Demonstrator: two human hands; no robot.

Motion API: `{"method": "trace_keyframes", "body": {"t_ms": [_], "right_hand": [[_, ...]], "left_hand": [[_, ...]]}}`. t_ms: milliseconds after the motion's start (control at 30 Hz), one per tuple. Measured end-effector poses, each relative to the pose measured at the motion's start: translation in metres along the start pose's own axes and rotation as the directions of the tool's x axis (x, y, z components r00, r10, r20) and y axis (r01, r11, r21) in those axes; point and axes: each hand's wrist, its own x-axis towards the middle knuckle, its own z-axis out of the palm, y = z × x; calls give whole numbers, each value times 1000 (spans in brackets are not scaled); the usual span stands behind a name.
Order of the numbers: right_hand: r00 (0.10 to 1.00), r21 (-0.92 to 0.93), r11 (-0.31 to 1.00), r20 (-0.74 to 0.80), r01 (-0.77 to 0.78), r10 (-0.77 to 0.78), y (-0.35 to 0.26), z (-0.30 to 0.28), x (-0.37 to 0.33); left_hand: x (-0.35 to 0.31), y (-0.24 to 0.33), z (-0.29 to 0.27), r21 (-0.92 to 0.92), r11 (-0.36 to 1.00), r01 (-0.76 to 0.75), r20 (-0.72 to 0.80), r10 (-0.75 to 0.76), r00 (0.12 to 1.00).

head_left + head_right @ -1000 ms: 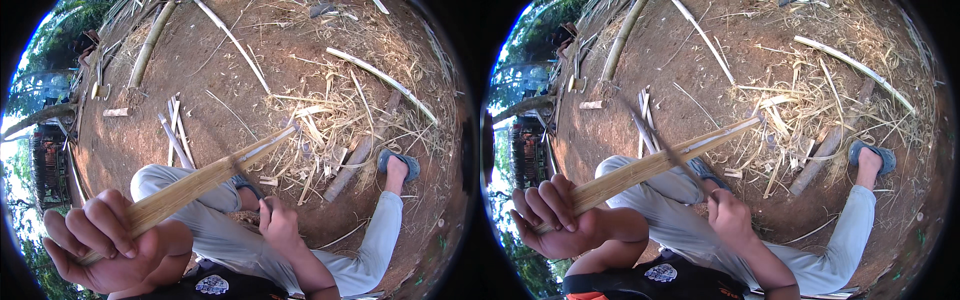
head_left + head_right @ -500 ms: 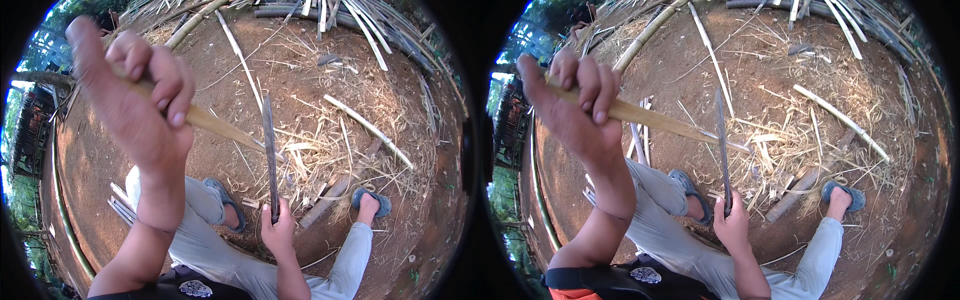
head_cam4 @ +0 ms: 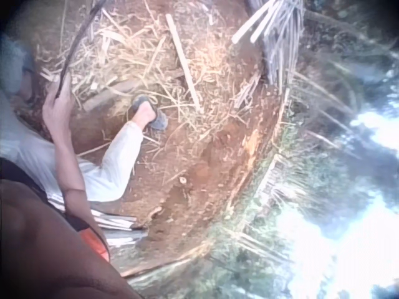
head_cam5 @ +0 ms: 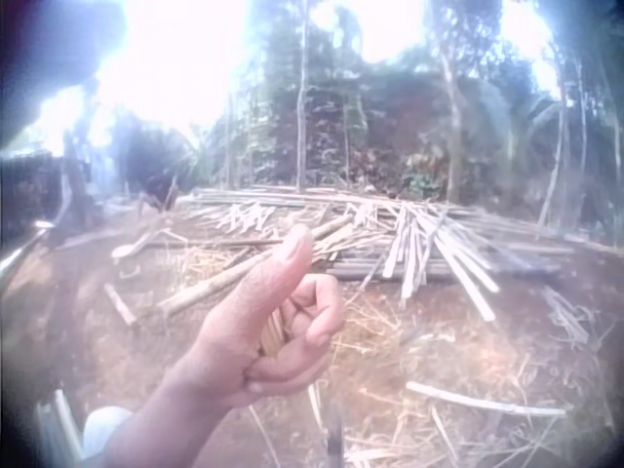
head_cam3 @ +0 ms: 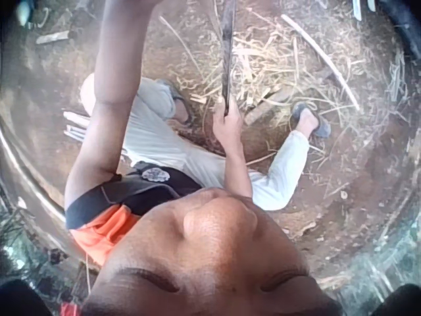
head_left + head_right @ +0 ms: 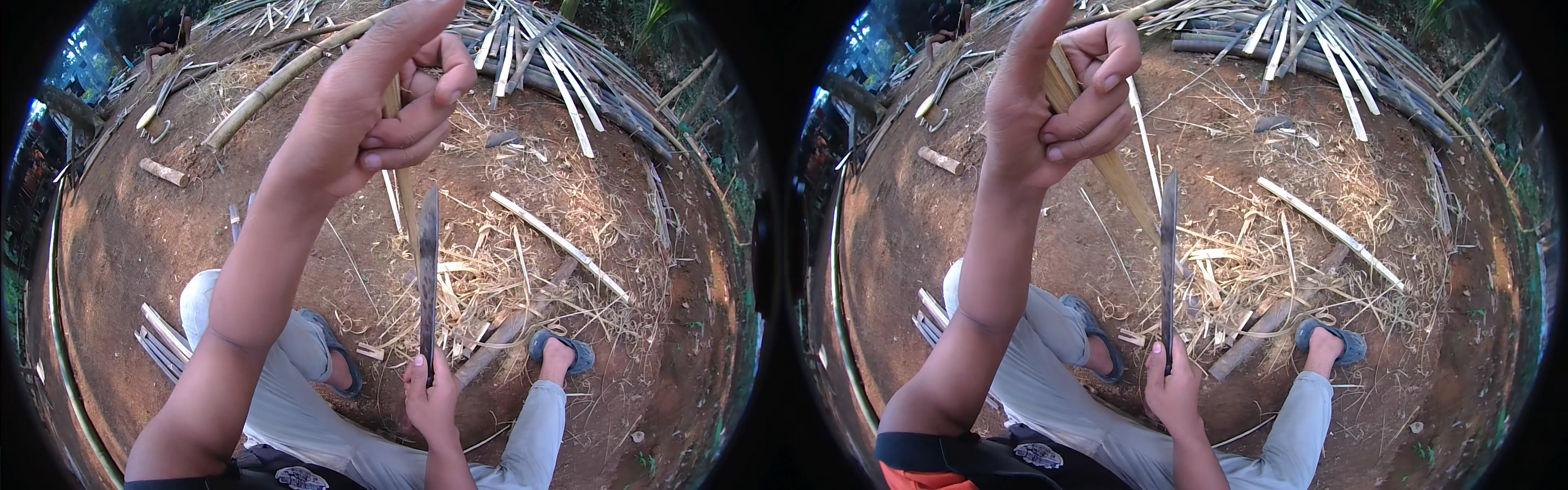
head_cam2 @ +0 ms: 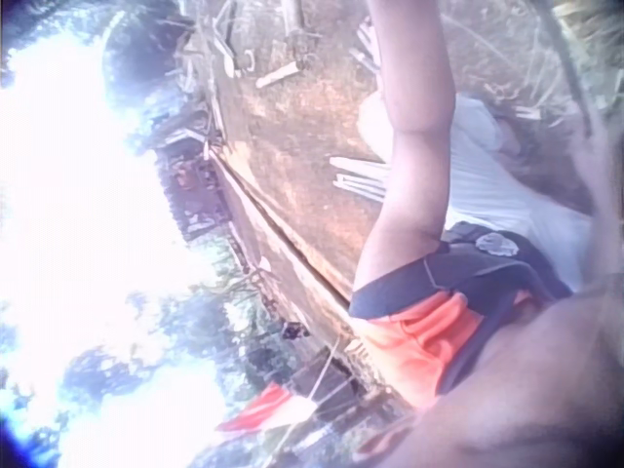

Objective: The person sits on the ground and uses a machete to shave and split a piece of bamboo. They repeatedly scrape the surface to thin the material and split it into smaller strips, occasionally inspecting the blade and the bamboo piece.

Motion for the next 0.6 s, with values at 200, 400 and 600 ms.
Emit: {"method": "trace_keyframes", "body": {"t_ms": [200, 400, 600], "right_hand": [[923, 173, 915, -202, 363, -328, -75, -12, 7], [936, 168, 940, -249, 296, -250, -57, -3, 6], [982, 345, 927, -63, -148, 180, 6, 13, -20]], "left_hand": [[5, -2, 28, 409, 904, 124, -292, 1, 956], [18, -18, 27, 610, 789, 76, -478, 290, 829], [21, 6, 47, 366, 917, 160, -671, 141, 728]]}}
